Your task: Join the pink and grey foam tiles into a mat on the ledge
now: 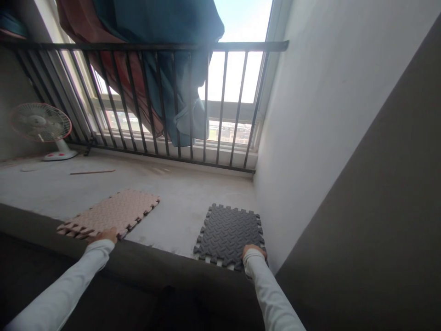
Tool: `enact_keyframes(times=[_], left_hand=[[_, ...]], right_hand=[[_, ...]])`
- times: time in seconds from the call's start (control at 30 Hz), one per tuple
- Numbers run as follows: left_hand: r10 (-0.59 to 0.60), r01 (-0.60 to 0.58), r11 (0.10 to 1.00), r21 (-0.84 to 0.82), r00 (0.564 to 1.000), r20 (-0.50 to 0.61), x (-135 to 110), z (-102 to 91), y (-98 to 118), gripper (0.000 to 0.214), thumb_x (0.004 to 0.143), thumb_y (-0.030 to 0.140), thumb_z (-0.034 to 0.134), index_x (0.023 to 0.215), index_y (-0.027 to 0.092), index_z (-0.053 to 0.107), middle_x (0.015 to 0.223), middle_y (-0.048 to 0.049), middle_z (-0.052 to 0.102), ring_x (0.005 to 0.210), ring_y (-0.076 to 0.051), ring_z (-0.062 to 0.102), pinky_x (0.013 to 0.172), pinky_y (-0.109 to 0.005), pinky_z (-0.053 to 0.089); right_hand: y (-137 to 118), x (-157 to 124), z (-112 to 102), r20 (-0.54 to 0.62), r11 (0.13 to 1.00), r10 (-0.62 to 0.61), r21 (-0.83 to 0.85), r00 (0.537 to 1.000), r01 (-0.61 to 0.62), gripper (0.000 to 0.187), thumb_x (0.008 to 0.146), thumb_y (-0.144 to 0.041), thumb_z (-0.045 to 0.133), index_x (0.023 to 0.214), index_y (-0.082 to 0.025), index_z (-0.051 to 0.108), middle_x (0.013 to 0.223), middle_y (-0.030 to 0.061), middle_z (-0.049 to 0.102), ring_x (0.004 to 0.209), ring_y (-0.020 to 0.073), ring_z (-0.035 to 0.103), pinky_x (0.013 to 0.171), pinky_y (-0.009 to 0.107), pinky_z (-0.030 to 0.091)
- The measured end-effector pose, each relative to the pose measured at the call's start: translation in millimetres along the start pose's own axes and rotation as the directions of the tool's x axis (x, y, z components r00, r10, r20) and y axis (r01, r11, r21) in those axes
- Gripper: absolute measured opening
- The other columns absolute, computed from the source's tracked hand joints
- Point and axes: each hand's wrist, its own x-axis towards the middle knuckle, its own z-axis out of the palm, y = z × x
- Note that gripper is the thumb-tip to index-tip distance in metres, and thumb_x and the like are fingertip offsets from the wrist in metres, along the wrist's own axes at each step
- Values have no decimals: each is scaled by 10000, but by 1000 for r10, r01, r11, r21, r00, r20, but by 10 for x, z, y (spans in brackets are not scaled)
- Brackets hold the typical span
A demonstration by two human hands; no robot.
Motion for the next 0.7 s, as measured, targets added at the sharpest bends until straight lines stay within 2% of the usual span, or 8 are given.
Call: enact_keyframes(times=[0.07, 0.13, 0.2, 0.3, 0.43, 0.53, 0.6, 0.7], left_hand=[[56, -61, 997, -44, 993, -101, 8, -33, 103, 293, 757, 247, 368, 958, 150, 557, 1042, -138, 587, 937, -238, 556, 743, -308, 414], [140, -166, 981, -101, 965, -223, -47, -105, 304, 279, 752, 273, 379, 934, 167, 563, 1029, -103, 593, 941, -202, 547, 771, -272, 403], [222, -277, 951, -137, 921, -321, -179, -188, 589, 267, 756, 287, 369, 903, 187, 569, 1000, -71, 599, 920, -177, 544, 772, -248, 395], [376, -464, 870, -165, 843, -385, -497, -239, 1114, 265, 763, 315, 365, 870, 206, 582, 946, -48, 601, 875, -161, 545, 750, -237, 392], [544, -646, 734, -210, 744, -388, -1001, -86, 1815, 279, 772, 308, 369, 926, 226, 588, 890, -47, 590, 807, -158, 552, 713, -254, 401], [675, -736, 656, -168, 672, -306, -1288, 108, 2202, 295, 789, 295, 344, 946, 225, 583, 898, -67, 580, 819, -173, 557, 709, -277, 414], [727, -756, 639, -141, 653, -210, -1387, 222, 2357, 295, 787, 270, 343, 949, 207, 581, 931, -89, 576, 857, -191, 554, 725, -297, 421], [731, -740, 661, -123, 673, -117, -1384, 361, 2430, 309, 768, 233, 357, 985, 175, 569, 963, -113, 567, 885, -207, 544, 746, -313, 420]], right_hand=[[22, -5, 17, -36, 999, 37, -25, 999, -38, 596, 646, -401, 604, 1176, -155, 488, 1259, 182, 432, 1128, 298, 432, 833, 440, 425], [25, 5, 48, -72, 996, 51, -66, 996, -56, 675, 632, -435, 613, 1218, -150, 439, 1298, 194, 374, 1169, 314, 378, 843, 462, 407], [18, 28, 86, -56, 994, 39, -96, 998, -44, 692, 639, -433, 611, 1239, -151, 409, 1308, 195, 358, 1187, 312, 353, 850, 469, 392], [14, 54, 151, -38, 991, 28, -127, 999, -33, 689, 683, -418, 575, 1273, -139, 354, 1301, 208, 361, 1200, 300, 339, 898, 481, 339], [42, 40, 230, -95, 992, -10, -125, 995, -2, 672, 731, -409, 518, 1300, -128, 300, 1331, 230, 303, 1218, 315, 303, 927, 513, 279], [54, 9, 249, -103, 995, -21, -101, 994, 10, 683, 729, -413, 517, 1305, -127, 289, 1348, 234, 271, 1218, 328, 294, 913, 532, 278], [45, -13, 239, -94, 995, -10, -99, 996, 1, 691, 727, -410, 519, 1308, -120, 281, 1353, 236, 258, 1221, 335, 284, 908, 541, 275], [17, -43, 208, -64, 994, 10, -110, 998, -17, 681, 745, -400, 493, 1317, -118, 255, 1369, 224, 231, 1234, 332, 258, 915, 534, 271]])
